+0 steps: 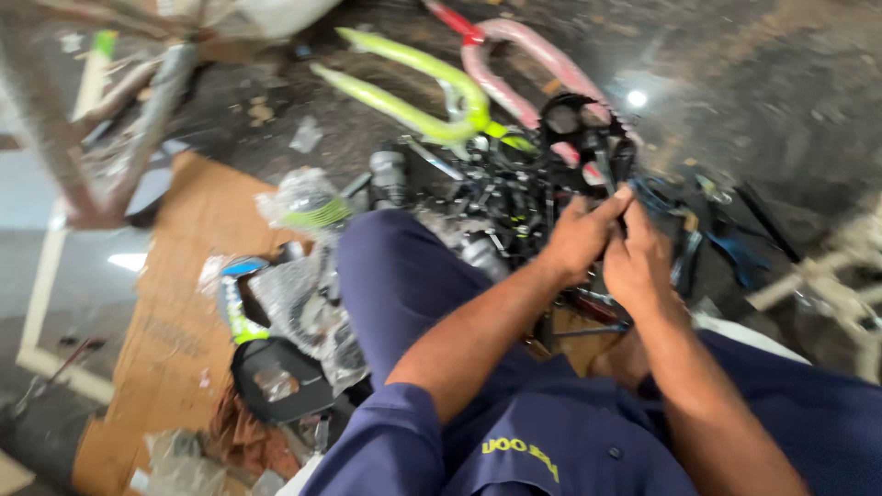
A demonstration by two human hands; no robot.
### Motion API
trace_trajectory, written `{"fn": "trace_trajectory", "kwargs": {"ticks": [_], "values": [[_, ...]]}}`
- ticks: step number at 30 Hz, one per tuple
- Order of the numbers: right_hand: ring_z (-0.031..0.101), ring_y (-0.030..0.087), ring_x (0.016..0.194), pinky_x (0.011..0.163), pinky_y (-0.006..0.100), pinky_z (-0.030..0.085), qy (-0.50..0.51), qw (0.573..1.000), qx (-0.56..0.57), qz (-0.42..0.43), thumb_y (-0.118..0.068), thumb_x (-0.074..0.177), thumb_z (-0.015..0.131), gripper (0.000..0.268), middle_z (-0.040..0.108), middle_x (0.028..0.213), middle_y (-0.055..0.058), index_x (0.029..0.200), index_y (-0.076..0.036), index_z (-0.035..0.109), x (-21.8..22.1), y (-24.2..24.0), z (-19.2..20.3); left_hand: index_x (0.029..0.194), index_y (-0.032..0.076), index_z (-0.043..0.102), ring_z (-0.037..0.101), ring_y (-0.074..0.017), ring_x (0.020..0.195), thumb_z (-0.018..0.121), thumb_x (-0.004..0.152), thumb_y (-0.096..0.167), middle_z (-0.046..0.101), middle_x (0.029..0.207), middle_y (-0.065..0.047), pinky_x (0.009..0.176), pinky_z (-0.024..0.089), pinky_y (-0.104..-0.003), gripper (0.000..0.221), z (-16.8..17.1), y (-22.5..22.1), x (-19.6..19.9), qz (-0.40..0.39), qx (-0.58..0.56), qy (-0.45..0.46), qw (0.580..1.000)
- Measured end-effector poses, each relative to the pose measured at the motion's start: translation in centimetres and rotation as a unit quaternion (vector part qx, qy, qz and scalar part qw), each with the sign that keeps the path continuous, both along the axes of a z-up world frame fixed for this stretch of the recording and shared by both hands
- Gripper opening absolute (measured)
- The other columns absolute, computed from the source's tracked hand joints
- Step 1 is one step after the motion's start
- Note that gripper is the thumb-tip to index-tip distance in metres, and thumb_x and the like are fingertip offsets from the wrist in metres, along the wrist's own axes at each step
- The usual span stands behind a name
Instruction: The person assembles and adjusts bicycle brake components, handling individual metal parts, a cable, and using a hex key to tighten fasteners.
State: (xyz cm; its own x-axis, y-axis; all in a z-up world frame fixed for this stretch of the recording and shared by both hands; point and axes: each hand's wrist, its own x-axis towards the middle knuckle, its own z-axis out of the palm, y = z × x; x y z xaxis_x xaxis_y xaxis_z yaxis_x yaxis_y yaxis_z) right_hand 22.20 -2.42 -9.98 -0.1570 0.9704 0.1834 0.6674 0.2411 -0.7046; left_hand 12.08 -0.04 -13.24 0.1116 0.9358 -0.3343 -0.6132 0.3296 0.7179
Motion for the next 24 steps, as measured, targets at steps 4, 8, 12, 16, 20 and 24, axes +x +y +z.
{"fn": "trace_trajectory", "kwargs": {"ticks": [4, 8, 12, 16, 20, 24], "values": [[0.059, 0.052, 0.111, 0.095, 0.055, 0.047, -0.094, 0.992, 0.072, 0.044, -0.002, 0.1, 0.062, 0.052, 0.062, 0.123, 0.033, 0.148, 0.008, 0.047, -2.4, -0.3, 6.1, 0.092, -0.001, 0.065, 0.051, -0.014, 0.056, 0.063, 0.107, 0.027, 0.058, 0.074, -0.006, 0.046, 0.039, -0.033, 0.031, 3.1, 0.1, -1.7, 0.025, 0.018, 0.055, 0.998], [0.056, 0.05, 0.112, 0.099, 0.056, 0.046, -0.142, 0.976, 0.111, 0.12, -0.003, 0.095, 0.064, 0.065, 0.059, 0.124, 0.032, 0.155, 0.012, 0.045, -4.6, -0.3, 13.4, 0.094, -0.005, 0.069, 0.06, -0.0189, 0.067, 0.056, 0.111, 0.026, 0.065, 0.08, -0.011, 0.059, 0.048, -0.035, 0.038, 7.8, 0.5, -4.9, 0.027, 0.079, -0.03, 0.996], [0.059, 0.045, 0.121, 0.099, 0.054, 0.046, -0.213, 0.914, 0.285, 0.194, -0.013, 0.084, 0.075, 0.045, 0.068, 0.128, 0.024, 0.123, 0.007, 0.064, -6.7, -3.0, 17.5, 0.096, -0.006, 0.064, 0.066, -0.0194, 0.078, 0.059, 0.109, 0.021, 0.068, 0.087, -0.011, 0.073, 0.055, -0.034, 0.03, 11.9, 2.0, -10.0, 0.105, 0.142, -0.062, 0.982], [0.062, 0.039, 0.118, 0.102, 0.047, 0.05, -0.121, 0.942, 0.241, 0.199, -0.02, 0.097, 0.077, 0.033, 0.065, 0.131, 0.019, 0.118, 0.004, 0.069, -5.0, -4.5, 13.7, 0.115, 0.004, 0.054, 0.06, -0.0148, 0.064, 0.067, 0.1, 0.031, 0.062, 0.08, -0.004, 0.056, 0.049, -0.03, 0.034, 14.4, -0.3, -20.1, 0.187, 0.109, 0.066, 0.974], [0.07, 0.028, 0.107, 0.095, 0.036, 0.057, -0.046, 0.98, 0.087, 0.175, -0.017, 0.107, 0.076, 0.028, 0.067, 0.133, 0.016, 0.126, 0.003, 0.067, -0.4, -5.0, 7.1, 0.13, 0.004, 0.046, 0.052, -0.0118, 0.063, 0.074, 0.098, 0.036, 0.055, 0.084, -0.004, 0.051, 0.041, -0.029, 0.053, 15.0, -7.9, -30.3, 0.231, 0.057, 0.268, 0.934], [0.073, 0.025, 0.104, 0.092, 0.031, 0.059, -0.023, 0.985, 0.04, 0.168, -0.009, 0.108, 0.075, 0.024, 0.066, 0.126, 0.017, 0.124, 0.004, 0.063, 2.3, -5.1, 3.3, 0.135, 0.009, 0.038, 0.06, -0.0054, 0.083, 0.073, 0.096, 0.031, 0.062, 0.102, 0.001, 0.057, 0.051, -0.024, 0.057, 12.1, -16.0, -36.5, 0.275, -0.034, 0.376, 0.884]]}}
